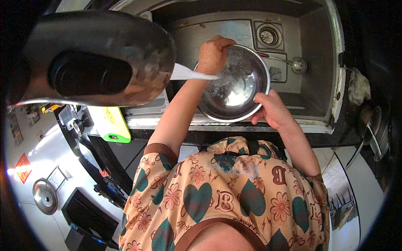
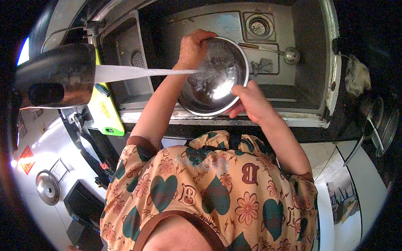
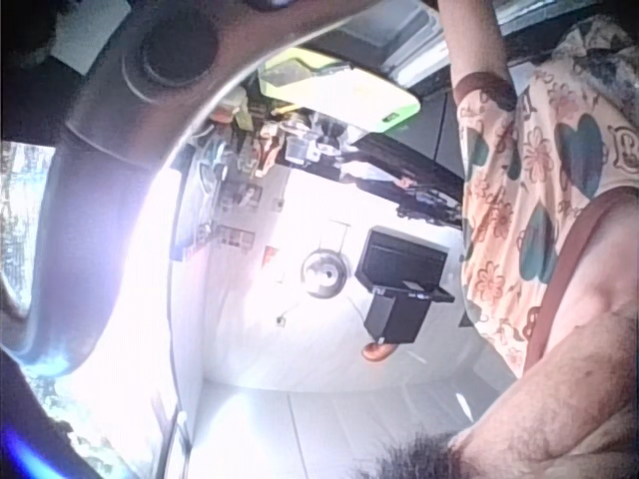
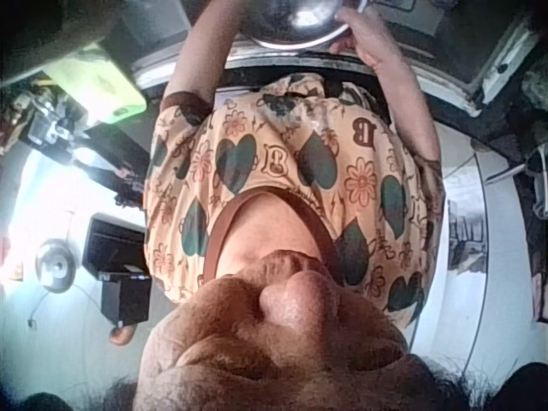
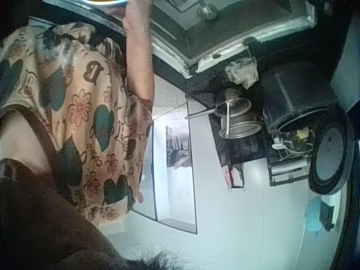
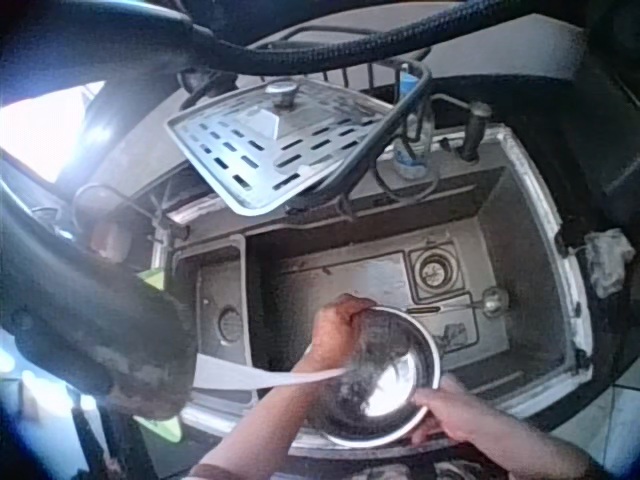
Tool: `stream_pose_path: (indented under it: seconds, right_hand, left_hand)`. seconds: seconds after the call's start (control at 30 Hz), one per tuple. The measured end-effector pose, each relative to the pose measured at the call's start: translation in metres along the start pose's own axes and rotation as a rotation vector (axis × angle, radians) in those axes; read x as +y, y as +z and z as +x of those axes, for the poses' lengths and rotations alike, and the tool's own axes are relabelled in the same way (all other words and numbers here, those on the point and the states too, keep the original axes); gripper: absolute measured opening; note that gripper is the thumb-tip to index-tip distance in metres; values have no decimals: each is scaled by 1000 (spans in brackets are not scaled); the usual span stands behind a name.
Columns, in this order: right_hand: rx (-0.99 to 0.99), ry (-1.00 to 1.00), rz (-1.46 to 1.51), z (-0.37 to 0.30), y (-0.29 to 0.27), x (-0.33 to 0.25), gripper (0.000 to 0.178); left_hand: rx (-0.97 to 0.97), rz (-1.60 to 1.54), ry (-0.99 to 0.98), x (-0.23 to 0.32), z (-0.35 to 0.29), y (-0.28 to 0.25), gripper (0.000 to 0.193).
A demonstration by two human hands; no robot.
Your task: The person stirs chopped garlic in a wok on the stove, then moves to the sink to wash a metal bowl under running water using a sponge. The bowl is rinsed and scrubbed repeatedly until the end of the clip.
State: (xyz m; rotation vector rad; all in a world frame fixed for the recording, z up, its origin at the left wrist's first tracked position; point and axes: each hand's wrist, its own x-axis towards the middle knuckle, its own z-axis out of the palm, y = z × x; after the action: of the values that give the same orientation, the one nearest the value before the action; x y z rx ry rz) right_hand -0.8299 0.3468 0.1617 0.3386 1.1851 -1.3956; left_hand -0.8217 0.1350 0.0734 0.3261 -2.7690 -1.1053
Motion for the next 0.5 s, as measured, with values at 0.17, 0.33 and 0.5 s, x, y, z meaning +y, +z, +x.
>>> stream_pose_path:
  seconds: [0.17, 0.33, 0.5]
  right_hand:
    - [-39, -15, 0, 6, -2, 5, 24]
    - [-47, 5, 18, 5, -4, 4, 23]
    - [-41, -20, -24, 5, 7, 4, 24]
  left_hand:
    - [22, 151, 47, 32, -3, -5, 20]
    - [-7, -58, 110, 6, 0, -1, 21]
    - [20, -1, 228, 22, 1, 0, 22]
